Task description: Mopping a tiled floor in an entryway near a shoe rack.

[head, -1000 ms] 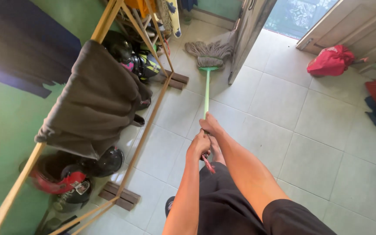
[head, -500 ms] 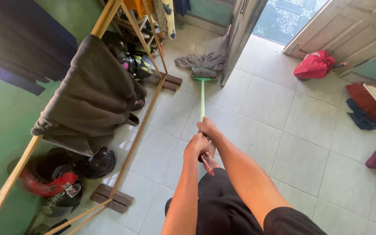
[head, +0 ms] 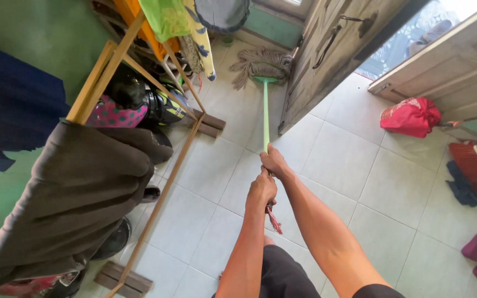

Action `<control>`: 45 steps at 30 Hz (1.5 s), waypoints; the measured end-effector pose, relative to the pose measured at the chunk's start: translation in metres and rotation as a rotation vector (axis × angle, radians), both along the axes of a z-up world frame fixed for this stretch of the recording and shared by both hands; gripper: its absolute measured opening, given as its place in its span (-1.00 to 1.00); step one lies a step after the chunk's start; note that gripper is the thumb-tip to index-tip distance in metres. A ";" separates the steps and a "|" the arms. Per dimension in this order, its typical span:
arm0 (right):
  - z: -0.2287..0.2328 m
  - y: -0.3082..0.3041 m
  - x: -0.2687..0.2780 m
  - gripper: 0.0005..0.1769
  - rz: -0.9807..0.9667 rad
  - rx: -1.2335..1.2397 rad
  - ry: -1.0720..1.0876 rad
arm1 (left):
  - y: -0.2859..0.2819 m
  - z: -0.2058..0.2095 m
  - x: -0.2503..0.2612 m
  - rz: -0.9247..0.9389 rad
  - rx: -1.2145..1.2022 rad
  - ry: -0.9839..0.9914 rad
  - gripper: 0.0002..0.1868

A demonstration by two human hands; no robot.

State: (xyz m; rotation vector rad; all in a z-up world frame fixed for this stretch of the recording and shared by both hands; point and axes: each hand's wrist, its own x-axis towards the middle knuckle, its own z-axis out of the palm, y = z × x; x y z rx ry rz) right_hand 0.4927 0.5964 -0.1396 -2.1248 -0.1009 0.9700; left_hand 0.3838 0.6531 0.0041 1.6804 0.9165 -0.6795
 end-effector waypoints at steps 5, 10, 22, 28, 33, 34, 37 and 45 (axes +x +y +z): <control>-0.015 0.007 0.021 -0.61 0.009 -0.052 0.053 | -0.001 -0.042 0.014 0.012 -0.003 0.002 -0.47; -0.058 -0.002 -0.013 -0.55 0.091 0.021 -0.177 | -0.010 -0.053 -0.028 0.012 0.064 -0.012 -0.44; -0.068 -0.107 -0.277 -0.58 0.046 -0.057 -0.092 | -0.104 -0.028 -0.296 -0.038 0.009 -0.048 -0.54; -0.036 -0.160 -0.396 -0.65 0.053 -0.089 -0.095 | -0.158 -0.017 -0.416 -0.088 0.029 -0.056 -0.55; 0.016 -0.206 -0.452 -0.63 -0.060 0.032 0.059 | -0.195 0.001 -0.459 -0.031 -0.116 -0.031 -0.59; 0.015 -0.219 -0.457 -0.63 -0.072 0.032 0.058 | -0.207 0.007 -0.463 -0.043 -0.117 -0.030 -0.59; 0.010 -0.251 -0.467 -0.61 -0.068 0.052 0.048 | -0.239 0.020 -0.472 -0.020 -0.164 -0.013 -0.62; -0.009 -0.376 -0.469 -0.65 -0.184 0.144 0.055 | -0.368 -0.015 -0.451 -0.479 0.167 -0.023 -0.73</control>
